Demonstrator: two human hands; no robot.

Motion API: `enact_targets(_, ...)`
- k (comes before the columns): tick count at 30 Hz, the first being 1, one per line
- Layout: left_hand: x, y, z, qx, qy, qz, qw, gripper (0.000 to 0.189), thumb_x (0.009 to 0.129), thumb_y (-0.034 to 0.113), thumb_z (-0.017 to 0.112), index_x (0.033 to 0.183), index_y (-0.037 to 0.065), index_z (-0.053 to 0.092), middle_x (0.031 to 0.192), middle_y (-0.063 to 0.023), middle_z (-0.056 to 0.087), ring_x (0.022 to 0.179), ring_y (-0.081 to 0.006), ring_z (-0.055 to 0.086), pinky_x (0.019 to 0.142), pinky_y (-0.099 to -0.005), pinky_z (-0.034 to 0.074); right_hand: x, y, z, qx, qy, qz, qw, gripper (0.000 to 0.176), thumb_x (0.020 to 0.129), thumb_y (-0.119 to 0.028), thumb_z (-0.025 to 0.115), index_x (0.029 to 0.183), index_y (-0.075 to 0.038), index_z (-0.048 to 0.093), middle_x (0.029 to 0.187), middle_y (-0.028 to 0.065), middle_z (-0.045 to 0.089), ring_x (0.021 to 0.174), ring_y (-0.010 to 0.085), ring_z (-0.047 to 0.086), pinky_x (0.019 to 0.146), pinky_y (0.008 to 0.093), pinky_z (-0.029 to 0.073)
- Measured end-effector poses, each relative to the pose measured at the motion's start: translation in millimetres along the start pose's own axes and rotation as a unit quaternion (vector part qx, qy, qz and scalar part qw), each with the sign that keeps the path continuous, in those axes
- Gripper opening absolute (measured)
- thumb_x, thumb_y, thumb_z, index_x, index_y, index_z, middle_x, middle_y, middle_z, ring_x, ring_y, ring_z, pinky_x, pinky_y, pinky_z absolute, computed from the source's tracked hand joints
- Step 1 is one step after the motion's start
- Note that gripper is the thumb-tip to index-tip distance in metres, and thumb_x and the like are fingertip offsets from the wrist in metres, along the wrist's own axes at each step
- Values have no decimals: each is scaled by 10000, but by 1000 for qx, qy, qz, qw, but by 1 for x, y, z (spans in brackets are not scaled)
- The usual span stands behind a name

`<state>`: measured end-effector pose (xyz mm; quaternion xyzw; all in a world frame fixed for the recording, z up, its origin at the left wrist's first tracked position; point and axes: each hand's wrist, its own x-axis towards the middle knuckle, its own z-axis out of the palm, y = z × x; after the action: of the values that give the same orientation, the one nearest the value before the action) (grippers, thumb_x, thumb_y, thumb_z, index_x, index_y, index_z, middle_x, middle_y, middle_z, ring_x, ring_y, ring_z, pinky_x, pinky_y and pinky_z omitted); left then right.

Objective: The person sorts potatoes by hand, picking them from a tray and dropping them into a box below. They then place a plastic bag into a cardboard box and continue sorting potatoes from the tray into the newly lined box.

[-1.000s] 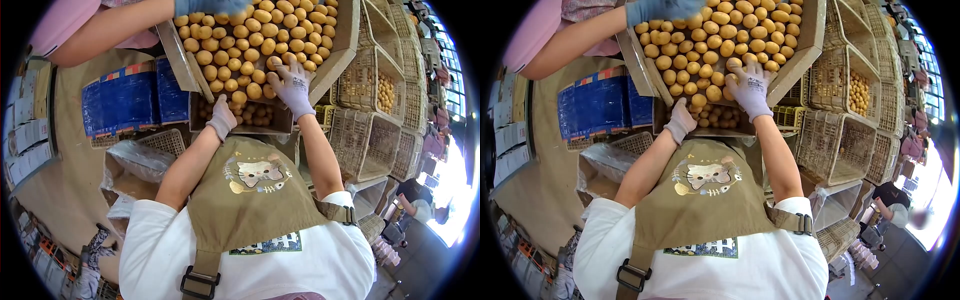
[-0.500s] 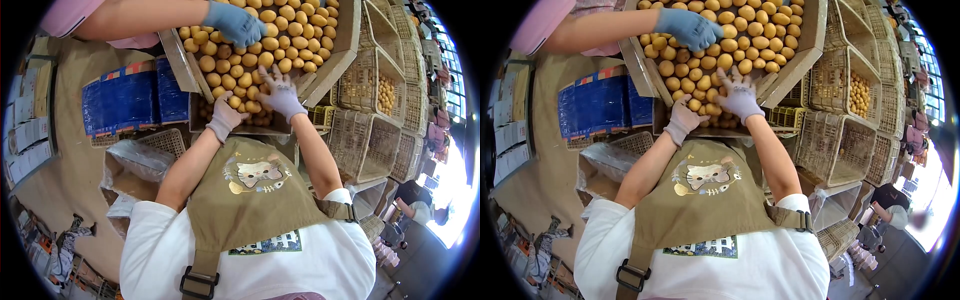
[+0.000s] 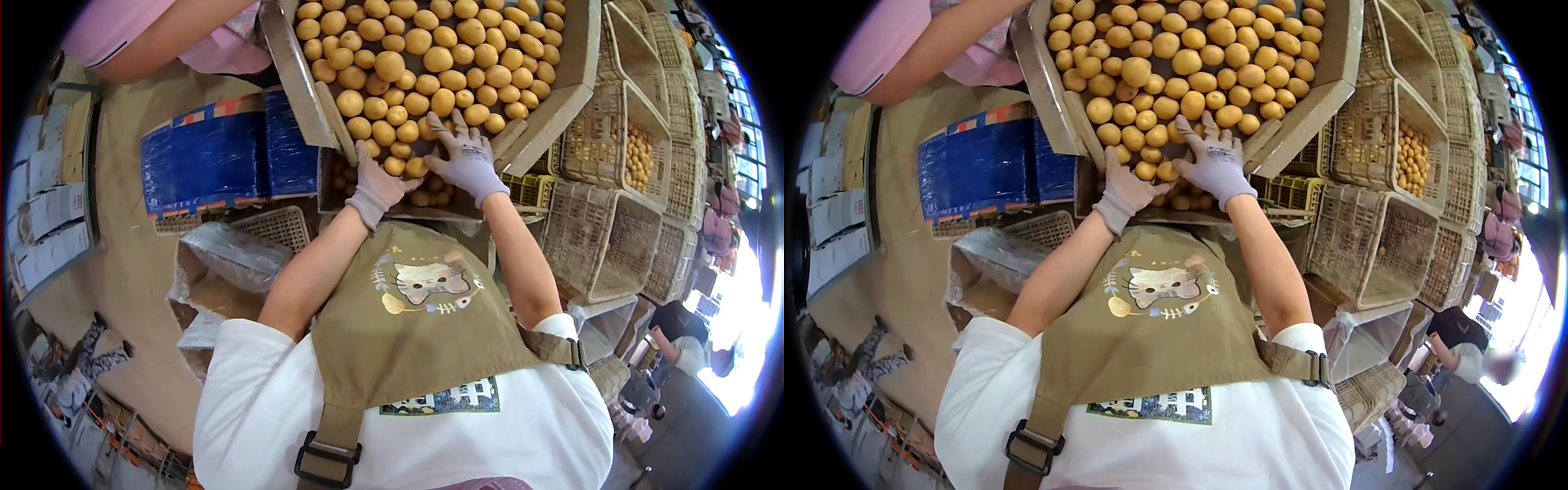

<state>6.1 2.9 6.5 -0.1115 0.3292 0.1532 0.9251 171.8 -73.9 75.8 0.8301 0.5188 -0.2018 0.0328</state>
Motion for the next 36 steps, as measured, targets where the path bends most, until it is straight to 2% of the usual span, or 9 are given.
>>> enact_targets(8, 14, 2, -23, 131, 150, 49, 979, 302, 932, 541, 542, 938, 255, 640, 900, 73, 632, 868, -133, 563, 727, -388, 430, 10, -50, 24, -59, 173, -172, 968, 590, 826, -417, 679, 1399, -374, 547, 1542, 123, 408, 1425, 401, 332, 1164, 606, 159)
enact_targets(15, -4, 6, -11, 8, 69, 27, 997, 725, 879, 652, 585, 1445, 236, 405, 1479, -34, 415, 1422, -285, 293, 1142, -621, 228, 38, -37, -17, 54, 157, -66, 984, 225, 833, -304, 668, 1013, -187, 735, 1233, 126, 636, 1059, 335, 635, 1028, 514, 379)
enact_targets(22, 7, -2, 8, -29, -47, 11, 998, 918, 860, 850, 285, 1561, 257, 249, 1617, -68, 262, 1476, -387, 259, 1128, -719, 186, 91, -86, -42, 149, 86, -42, 984, 458, 893, -304, 660, 1337, -246, 566, 1347, 189, 517, 1095, 393, 614, 912, 445, 515)
enact_targets(25, 2, -1, 11, 10, -94, 38, 995, 868, 891, 802, 275, 1555, 243, 274, 1607, -70, 290, 1476, -378, 265, 1111, -721, 223, 32, -54, -54, 597, 47, 8, 801, 524, 856, -340, 677, 1312, -102, 573, 1260, 113, 574, 1122, 261, 625, 850, 336, 549)
enact_targets(26, 2, 3, 6, -14, -160, 11, 987, 838, 905, 757, 286, 1553, 226, 288, 1604, -82, 301, 1479, -369, 263, 1119, -716, 204, 12, -23, -42, 464, 186, -33, 865, 540, 861, -312, 678, 1326, -69, 548, 1263, 99, 569, 1128, 237, 616, 849, 312, 556)
enact_targets(29, -1, -1, 14, -9, -80, 17, 997, 887, 869, 779, 317, 1551, 212, 298, 1619, -91, 267, 1489, -376, 231, 1143, -704, 128, -92, 88, -20, 805, 261, 19, 533, 588, 915, -253, 599, 1441, -67, 411, 1268, 115, 571, 1151, 232, 589, 869, 309, 564)
enact_targets(32, 4, -1, 13, -3, -61, 6, 998, 902, 848, 794, 336, 1543, 219, 317, 1612, -72, 271, 1487, -374, 229, 1141, -712, 120, -237, 231, 11, 827, 389, 35, 405, 409, 885, -305, 602, 1179, -22, 572, 1061, 141, 650, 776, 206, 590, 752, 283, 532)
enact_targets(34, 3, -5, 16, 14, -35, 18, 999, 907, 841, 799, 341, 1543, 224, 311, 1604, -70, 278, 1477, -378, 244, 1141, -716, 126, -343, 319, 44, 521, 673, 212, 481, 274, 812, -246, 620, 971, -24, 642, 857, 127, 658, 726, 214, 587, 796, 315, 526)
enact_targets(36, 3, -7, 18, 19, -21, 23, 999, 911, 837, 802, 344, 1544, 229, 302, 1601, -69, 279, 1471, -383, 252, 1141, -718, 132, -387, 315, 37, 689, 698, 139, 139, 234, 789, -231, 639, 917, -36, 662, 794, 125, 661, 775, 217, 623, 883, 371, 513)
